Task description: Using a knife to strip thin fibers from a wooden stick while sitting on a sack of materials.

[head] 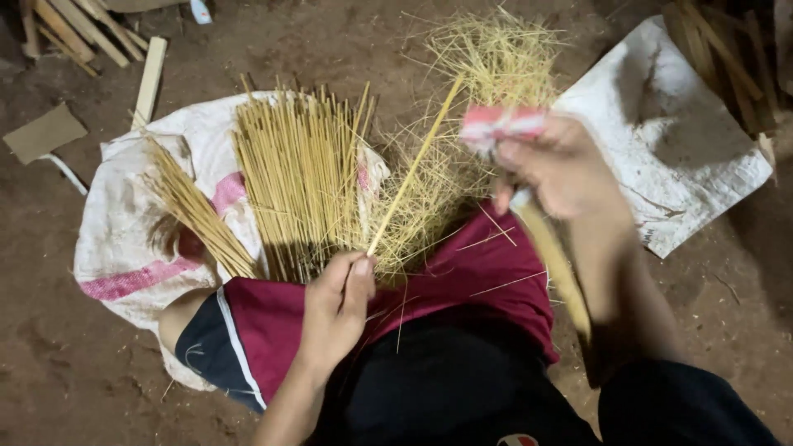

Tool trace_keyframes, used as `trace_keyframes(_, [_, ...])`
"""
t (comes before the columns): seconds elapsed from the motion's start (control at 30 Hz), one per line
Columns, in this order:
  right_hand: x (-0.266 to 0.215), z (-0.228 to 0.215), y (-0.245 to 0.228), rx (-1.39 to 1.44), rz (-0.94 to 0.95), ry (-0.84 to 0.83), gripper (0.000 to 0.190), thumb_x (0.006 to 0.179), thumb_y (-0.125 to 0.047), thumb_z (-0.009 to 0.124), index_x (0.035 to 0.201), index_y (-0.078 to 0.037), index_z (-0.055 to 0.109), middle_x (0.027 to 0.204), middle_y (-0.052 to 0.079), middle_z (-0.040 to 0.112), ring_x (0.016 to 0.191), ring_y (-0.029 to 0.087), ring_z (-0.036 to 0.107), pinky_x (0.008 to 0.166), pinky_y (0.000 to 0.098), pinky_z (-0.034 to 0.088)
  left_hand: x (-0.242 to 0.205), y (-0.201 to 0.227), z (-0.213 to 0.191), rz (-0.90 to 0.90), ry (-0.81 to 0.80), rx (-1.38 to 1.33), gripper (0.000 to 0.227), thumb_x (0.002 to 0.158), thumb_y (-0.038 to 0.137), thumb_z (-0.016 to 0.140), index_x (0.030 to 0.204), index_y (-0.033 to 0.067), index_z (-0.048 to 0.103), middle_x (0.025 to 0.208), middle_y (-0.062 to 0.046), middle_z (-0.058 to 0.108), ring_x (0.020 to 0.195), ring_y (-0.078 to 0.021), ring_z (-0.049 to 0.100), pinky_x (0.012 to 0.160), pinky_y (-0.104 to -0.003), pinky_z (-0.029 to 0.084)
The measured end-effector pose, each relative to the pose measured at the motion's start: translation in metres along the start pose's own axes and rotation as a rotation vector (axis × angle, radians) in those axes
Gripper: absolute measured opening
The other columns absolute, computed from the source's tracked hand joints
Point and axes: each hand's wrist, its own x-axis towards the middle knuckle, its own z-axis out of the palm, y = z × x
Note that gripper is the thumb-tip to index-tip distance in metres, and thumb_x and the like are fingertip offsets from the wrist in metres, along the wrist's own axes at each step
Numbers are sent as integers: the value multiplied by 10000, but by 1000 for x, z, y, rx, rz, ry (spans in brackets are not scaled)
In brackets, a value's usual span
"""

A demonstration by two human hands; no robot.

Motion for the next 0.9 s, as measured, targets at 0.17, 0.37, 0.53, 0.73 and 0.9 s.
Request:
trace_keyframes(0.17, [14, 27, 60, 251, -486, -751, 257, 872, 109, 539, 1106, 177, 618, 999, 326, 680, 459, 226, 688, 392, 346, 607, 20, 17, 28, 35, 104, -128, 204, 1011, 54, 541, 1021, 28, 743, 701, -146, 734, 631, -204, 689, 623, -369, 571])
trace_keyframes(0.37, [27, -8, 37, 219, -521, -630, 205, 905, 85, 542, 1083, 154, 616, 958, 313, 680, 475, 243, 684, 394, 347, 606, 13, 23, 24, 49, 81, -114, 202, 1005, 55, 555, 992, 19, 753, 706, -158, 751, 623, -245, 720, 642, -371, 589])
trace_keyframes(0.53, [15, 17, 46, 184, -509, -702, 267, 907, 84, 502, 1136, 152, 621, 1053, 315, 691, 488, 199, 683, 395, 318, 618, 17, 20, 31, -12, 89, -215, 213, 1014, 50, 538, 989, 15, 746, 604, -114, 684, 591, -123, 564, 590, -315, 519])
trace_keyframes(0.73, [28, -1, 41, 184, -473, -680, 267, 913, 79, 518, 1151, 147, 619, 1035, 314, 691, 513, 210, 692, 441, 331, 631, 15, 20, 28, -4, 64, -215, 222, 1019, 61, 535, 970, 4, 744, 714, -179, 751, 685, -164, 666, 661, -383, 581])
trace_keyframes(0.9, [13, 18, 49, 172, -498, -746, 261, 908, 62, 509, 1111, 191, 609, 1070, 341, 681, 467, 155, 678, 369, 274, 600, 18, 16, 33, -67, 22, -307, 282, 1044, 80, 490, 937, 8, 741, 521, -37, 537, 528, -100, 406, 516, -276, 420])
